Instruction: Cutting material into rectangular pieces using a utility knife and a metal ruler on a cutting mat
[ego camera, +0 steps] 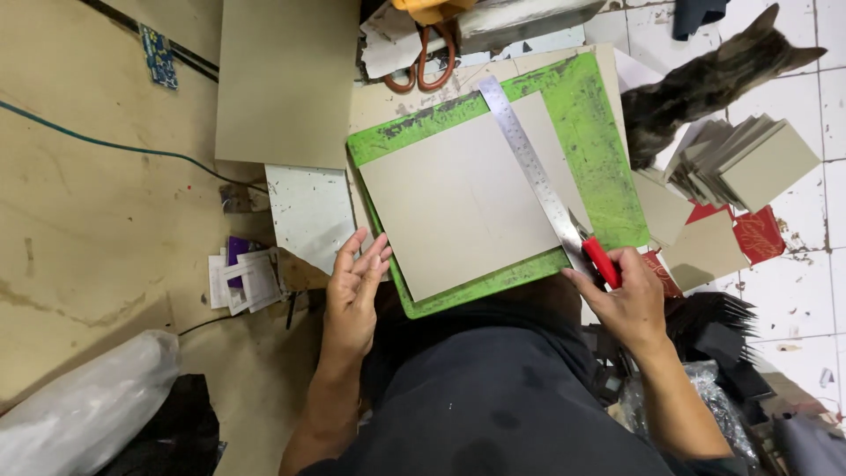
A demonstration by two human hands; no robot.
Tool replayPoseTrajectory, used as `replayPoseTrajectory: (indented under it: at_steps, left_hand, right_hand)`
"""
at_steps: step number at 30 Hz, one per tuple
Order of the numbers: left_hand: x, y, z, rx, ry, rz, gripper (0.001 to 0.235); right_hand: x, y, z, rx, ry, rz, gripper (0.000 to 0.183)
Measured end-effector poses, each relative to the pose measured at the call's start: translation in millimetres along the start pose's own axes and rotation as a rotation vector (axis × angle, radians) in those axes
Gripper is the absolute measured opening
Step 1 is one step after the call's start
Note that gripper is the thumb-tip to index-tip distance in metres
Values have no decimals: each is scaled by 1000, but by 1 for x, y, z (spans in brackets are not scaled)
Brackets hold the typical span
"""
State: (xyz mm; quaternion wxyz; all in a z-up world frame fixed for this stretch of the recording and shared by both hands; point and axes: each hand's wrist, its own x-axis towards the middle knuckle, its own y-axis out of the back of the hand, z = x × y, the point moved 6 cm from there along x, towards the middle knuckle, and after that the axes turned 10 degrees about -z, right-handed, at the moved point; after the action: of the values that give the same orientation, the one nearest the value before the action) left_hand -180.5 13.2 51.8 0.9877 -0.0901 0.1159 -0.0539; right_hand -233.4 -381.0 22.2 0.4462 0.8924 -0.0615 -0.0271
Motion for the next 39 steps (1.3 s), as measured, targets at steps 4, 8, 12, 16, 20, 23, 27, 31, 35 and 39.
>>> replayPoseTrajectory:
  at_steps: [4, 8, 12, 16, 20, 23, 27, 31, 35, 39]
  left_hand:
    - [3, -9, 33, 207, -37, -22, 63]
    - [32, -27, 76, 886, -215, -110, 63]
    - [81, -58, 52, 1193, -361, -261, 66]
    - [103, -82, 42, 1386, -400, -423, 79]
    - [109, -83, 33, 1444, -332, -483, 85]
    - [111, -83, 29, 1434, -309, -483, 88]
    - [117, -80, 21, 1463, -308, -474, 93]
    - [119, -79, 23, 1442, -248, -484, 103]
    - [117, -79, 25, 1425, -232, -502, 102]
    - [120, -78, 23, 1462, -255, -505, 107]
  right_hand:
    - [0, 0, -1, 65, -131, -88, 48]
    - [2, 1, -5, 110, -159, -136, 43]
    - [5, 3, -30, 208, -79, -151, 49]
    - [-1, -12, -36, 222, -51, -185, 72]
    - [-4, -16, -42, 196, 136, -139, 71]
    - [-14, -26, -40, 244, 259, -98, 74]
    - [-31, -66, -39, 327, 340, -119, 79]
    - [-26, -71, -86, 319, 427, -139, 72]
    - [-23, -73, -94, 261, 441, -165, 69]
    - [-14, -62, -110, 266, 457, -191, 66]
